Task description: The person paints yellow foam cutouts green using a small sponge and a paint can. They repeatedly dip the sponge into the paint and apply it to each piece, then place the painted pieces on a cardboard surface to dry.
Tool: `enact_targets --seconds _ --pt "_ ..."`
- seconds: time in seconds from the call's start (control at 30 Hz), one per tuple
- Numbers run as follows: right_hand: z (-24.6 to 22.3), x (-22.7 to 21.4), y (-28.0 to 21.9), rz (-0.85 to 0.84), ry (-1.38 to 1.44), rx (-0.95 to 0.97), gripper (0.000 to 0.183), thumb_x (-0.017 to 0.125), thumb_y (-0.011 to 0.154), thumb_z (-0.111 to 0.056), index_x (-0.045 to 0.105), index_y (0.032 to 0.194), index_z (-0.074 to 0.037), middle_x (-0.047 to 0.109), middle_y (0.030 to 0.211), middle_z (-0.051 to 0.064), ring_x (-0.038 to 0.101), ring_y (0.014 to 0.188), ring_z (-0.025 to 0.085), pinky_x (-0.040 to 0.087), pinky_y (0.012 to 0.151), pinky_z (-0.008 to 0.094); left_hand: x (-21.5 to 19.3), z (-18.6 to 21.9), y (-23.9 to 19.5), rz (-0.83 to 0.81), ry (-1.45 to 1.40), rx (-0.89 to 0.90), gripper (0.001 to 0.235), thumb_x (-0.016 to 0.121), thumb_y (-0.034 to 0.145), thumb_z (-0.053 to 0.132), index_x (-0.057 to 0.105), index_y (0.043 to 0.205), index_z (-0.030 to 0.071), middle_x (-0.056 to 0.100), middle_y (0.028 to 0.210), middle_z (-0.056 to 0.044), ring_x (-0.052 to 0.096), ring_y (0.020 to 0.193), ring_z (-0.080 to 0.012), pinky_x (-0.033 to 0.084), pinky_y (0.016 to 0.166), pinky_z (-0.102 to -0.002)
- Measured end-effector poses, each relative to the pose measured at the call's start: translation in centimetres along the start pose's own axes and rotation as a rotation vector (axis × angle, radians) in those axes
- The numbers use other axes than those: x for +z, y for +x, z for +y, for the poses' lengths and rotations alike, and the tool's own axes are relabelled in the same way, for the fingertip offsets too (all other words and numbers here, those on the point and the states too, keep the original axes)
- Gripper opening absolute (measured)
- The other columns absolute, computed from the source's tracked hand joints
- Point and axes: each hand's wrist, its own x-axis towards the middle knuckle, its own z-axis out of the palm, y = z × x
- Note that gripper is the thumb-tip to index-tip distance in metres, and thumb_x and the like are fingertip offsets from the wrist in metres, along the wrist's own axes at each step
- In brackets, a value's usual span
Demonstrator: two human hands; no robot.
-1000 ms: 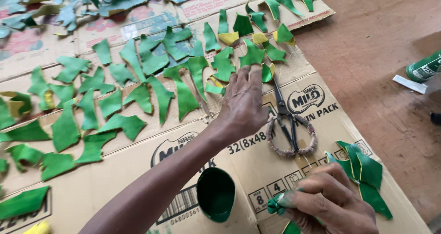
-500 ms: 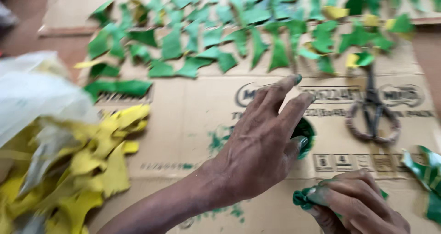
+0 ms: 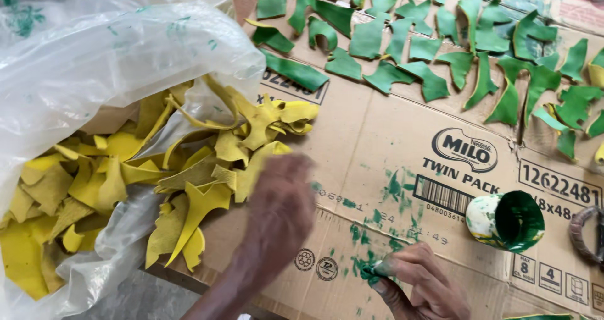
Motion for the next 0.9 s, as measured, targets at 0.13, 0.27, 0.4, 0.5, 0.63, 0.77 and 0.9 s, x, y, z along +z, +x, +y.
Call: enact_targets --seconds 0.13,0.27,0.4,0.5,0.63,0.77,0.9 --pt "-0.9 1.2 0.8 -0.015 -0.010 0.095 0.030 0.085 0.071 0.000 0.072 0.097 -0.003 0.071 0.086 0.005 0.067 0.078 0.015 0.053 0.071 0.028 -1.7 -2.9 0.7 0.119 0.277 -0.143 0.046 0.078 0.073 0.013 0.056 0.108 -0.006 0.063 0.104 -0.023 0.061 0.095 -0.0333 0.053 0.082 -0.048" --pt "-1.2 1.6 1.2 -0.040 -0.059 0.161 0.029 0.086 0.068 0.001 0.074 0.094 -0.003 0.072 0.084 0.004 0.066 0.077 0.015 0.051 0.063 0.026 -1.9 -3.8 1.4 0.020 0.244 -0.224 0.032 0.074 0.078 0.007 0.054 0.101 -0.001 0.064 0.097 -0.020 0.063 0.090 -0.0312 0.055 0.080 -0.047" --pt "-1.2 1.5 0.9 0.015 -0.044 0.176 0.031 0.084 0.070 0.002 0.073 0.098 -0.002 0.071 0.087 0.004 0.065 0.081 0.015 0.050 0.064 0.024 -2.4 -4.0 2.1 0.033 0.177 -0.210 0.022 0.070 0.085 0.000 0.055 0.101 -0.001 0.067 0.092 -0.018 0.067 0.084 -0.0301 0.057 0.072 -0.044" --pt "-1.3 0.7 0.4 0.063 -0.039 0.195 0.031 0.082 0.074 0.003 0.073 0.103 -0.002 0.071 0.092 0.005 0.063 0.079 0.011 0.047 0.062 0.022 -3.0 -2.9 2.3 -0.010 -0.022 -0.235 0.016 0.060 0.088 -0.009 0.061 0.103 -0.002 0.069 0.090 -0.017 0.069 0.075 -0.0229 0.058 0.062 -0.038" --pt "-1.9 -1.8 0.3 0.113 -0.215 0.314 0.030 0.086 0.072 0.003 0.076 0.100 -0.003 0.073 0.090 0.005 0.051 0.060 0.004 0.033 0.046 0.017 -1.1 0.4 2.6 -0.251 -0.414 -0.314 0.020 0.061 0.091 -0.004 0.071 0.108 0.002 0.074 0.100 -0.013 0.072 0.070 -0.0214 0.060 0.063 -0.033" --pt "-2.8 -3.6 0.2 0.198 -0.268 0.307 0.029 0.081 0.075 0.005 0.072 0.102 0.000 0.070 0.095 0.007 0.062 0.079 0.006 0.047 0.062 0.017 3.0 3.0 1.1 -0.248 -0.551 -0.181 0.027 0.060 0.088 -0.010 0.069 0.112 -0.005 0.074 0.104 -0.019 0.075 0.088 -0.0263 0.062 0.081 -0.035" --pt "-2.1 -4.9 -0.2 0.262 -0.214 0.312 0.026 0.080 0.080 0.006 0.069 0.103 0.004 0.068 0.093 0.008 0.058 0.076 0.008 0.046 0.067 0.019 6.4 3.8 -2.5 -0.278 -0.163 0.028 0.052 0.047 0.085 -0.015 0.056 0.136 -0.014 0.060 0.136 -0.029 0.059 0.125 -0.0367 0.052 0.106 -0.038"
